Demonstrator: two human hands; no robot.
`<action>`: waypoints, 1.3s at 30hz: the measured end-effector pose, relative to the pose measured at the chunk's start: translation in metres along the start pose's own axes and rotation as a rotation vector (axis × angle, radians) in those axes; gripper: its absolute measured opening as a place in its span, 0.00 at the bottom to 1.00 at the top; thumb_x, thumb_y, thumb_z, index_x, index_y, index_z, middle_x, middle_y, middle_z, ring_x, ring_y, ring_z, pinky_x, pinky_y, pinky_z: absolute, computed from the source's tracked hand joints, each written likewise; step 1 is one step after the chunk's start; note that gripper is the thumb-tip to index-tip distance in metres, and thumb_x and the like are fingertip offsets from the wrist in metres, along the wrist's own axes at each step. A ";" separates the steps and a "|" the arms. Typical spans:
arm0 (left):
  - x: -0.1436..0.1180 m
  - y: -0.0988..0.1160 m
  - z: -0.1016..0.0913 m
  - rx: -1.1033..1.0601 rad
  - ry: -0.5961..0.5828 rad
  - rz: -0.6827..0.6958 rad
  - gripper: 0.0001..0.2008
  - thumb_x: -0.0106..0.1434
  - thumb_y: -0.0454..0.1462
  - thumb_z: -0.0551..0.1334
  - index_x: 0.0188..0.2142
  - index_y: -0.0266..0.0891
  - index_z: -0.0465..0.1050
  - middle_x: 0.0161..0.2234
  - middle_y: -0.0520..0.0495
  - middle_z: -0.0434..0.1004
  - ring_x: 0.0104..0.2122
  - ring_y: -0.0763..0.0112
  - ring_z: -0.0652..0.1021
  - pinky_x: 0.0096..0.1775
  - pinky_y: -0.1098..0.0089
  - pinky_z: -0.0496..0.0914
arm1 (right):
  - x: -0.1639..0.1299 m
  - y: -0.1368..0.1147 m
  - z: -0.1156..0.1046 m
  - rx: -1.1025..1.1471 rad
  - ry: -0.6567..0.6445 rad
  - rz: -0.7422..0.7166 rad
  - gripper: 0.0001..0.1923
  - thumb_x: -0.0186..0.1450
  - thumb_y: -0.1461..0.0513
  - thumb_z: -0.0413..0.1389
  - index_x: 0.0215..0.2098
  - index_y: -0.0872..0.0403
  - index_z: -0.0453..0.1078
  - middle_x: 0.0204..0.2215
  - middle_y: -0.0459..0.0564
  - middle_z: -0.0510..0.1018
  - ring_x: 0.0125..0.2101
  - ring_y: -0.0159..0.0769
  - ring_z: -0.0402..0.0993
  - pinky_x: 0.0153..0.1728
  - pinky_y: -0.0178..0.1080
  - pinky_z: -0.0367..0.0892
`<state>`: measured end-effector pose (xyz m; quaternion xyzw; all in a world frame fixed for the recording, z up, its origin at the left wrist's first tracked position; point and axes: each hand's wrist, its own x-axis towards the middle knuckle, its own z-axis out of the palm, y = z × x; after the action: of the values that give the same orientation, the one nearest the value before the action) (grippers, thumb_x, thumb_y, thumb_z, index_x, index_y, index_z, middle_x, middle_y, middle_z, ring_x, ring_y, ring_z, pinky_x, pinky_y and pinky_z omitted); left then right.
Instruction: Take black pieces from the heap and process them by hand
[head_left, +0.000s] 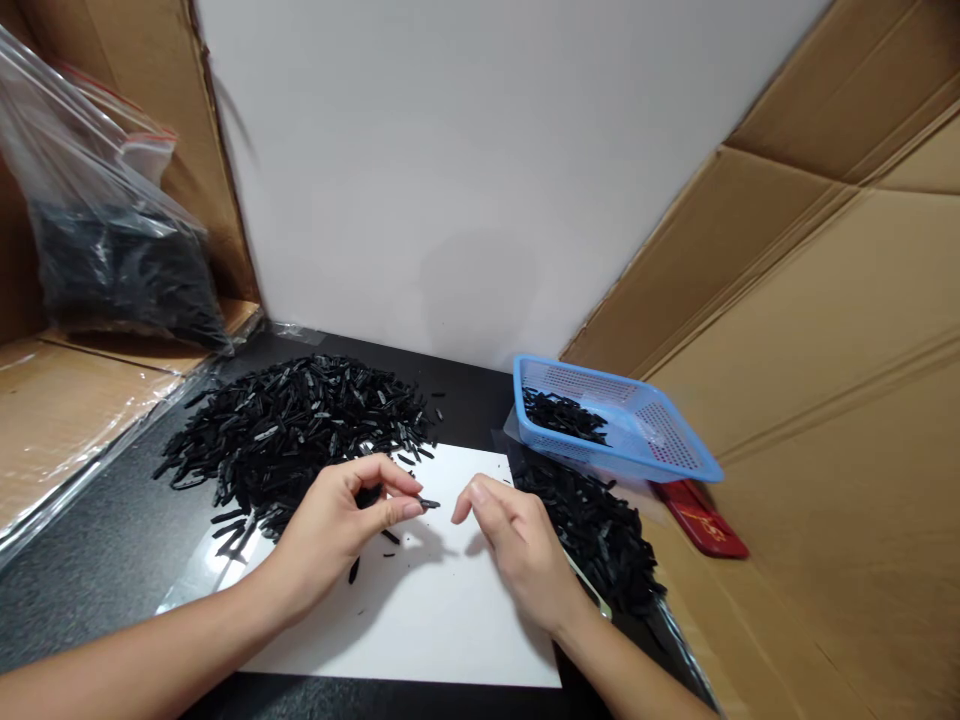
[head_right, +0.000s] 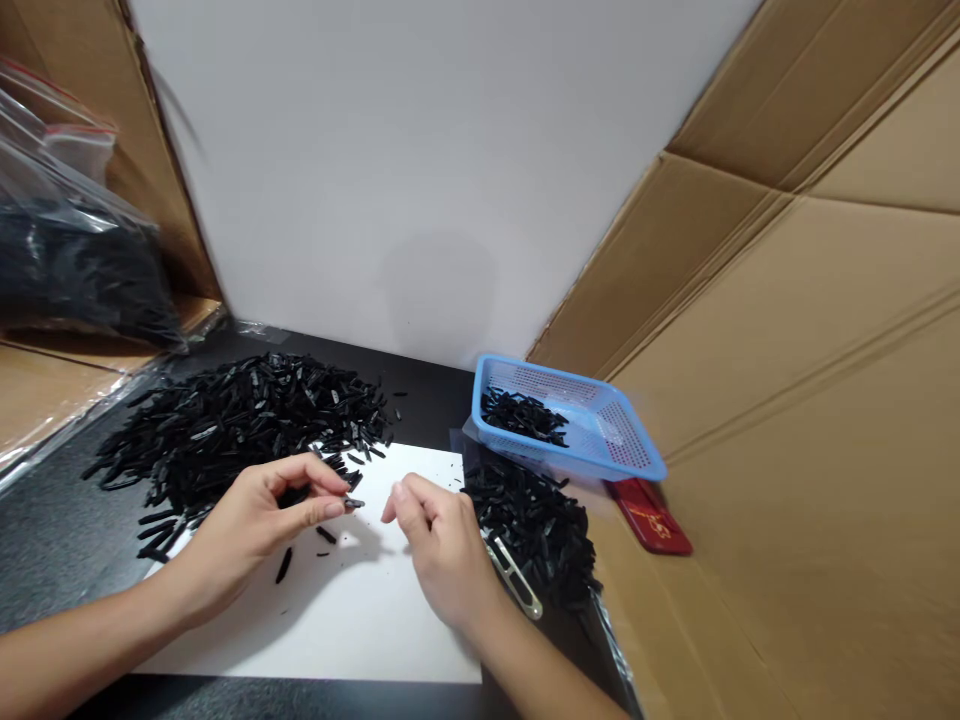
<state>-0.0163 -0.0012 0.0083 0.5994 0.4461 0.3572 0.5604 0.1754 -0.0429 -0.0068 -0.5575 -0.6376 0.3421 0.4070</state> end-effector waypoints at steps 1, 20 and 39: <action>0.000 0.001 0.000 0.015 0.006 0.003 0.05 0.54 0.38 0.69 0.28 0.40 0.77 0.27 0.52 0.78 0.30 0.69 0.74 0.35 0.70 0.66 | 0.000 0.000 -0.001 -0.033 -0.005 0.005 0.19 0.70 0.55 0.45 0.26 0.54 0.69 0.14 0.38 0.53 0.17 0.30 0.51 0.21 0.35 0.47; -0.002 0.001 0.004 -0.304 -0.065 -0.212 0.05 0.61 0.36 0.61 0.36 0.39 0.74 0.27 0.54 0.72 0.23 0.76 0.63 0.27 0.74 0.58 | -0.004 -0.002 0.009 0.050 0.132 -0.061 0.09 0.62 0.58 0.60 0.36 0.52 0.83 0.19 0.47 0.78 0.17 0.31 0.58 0.21 0.36 0.54; -0.001 -0.001 0.007 -0.340 -0.216 -0.246 0.16 0.62 0.46 0.64 0.43 0.37 0.71 0.29 0.49 0.78 0.20 0.78 0.65 0.23 0.74 0.52 | -0.004 -0.006 0.003 -0.041 0.181 -0.092 0.09 0.63 0.59 0.59 0.32 0.54 0.81 0.14 0.41 0.63 0.17 0.29 0.51 0.20 0.36 0.51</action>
<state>-0.0108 -0.0046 0.0065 0.4722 0.3866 0.2898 0.7373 0.1706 -0.0476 -0.0029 -0.5644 -0.6300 0.2580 0.4669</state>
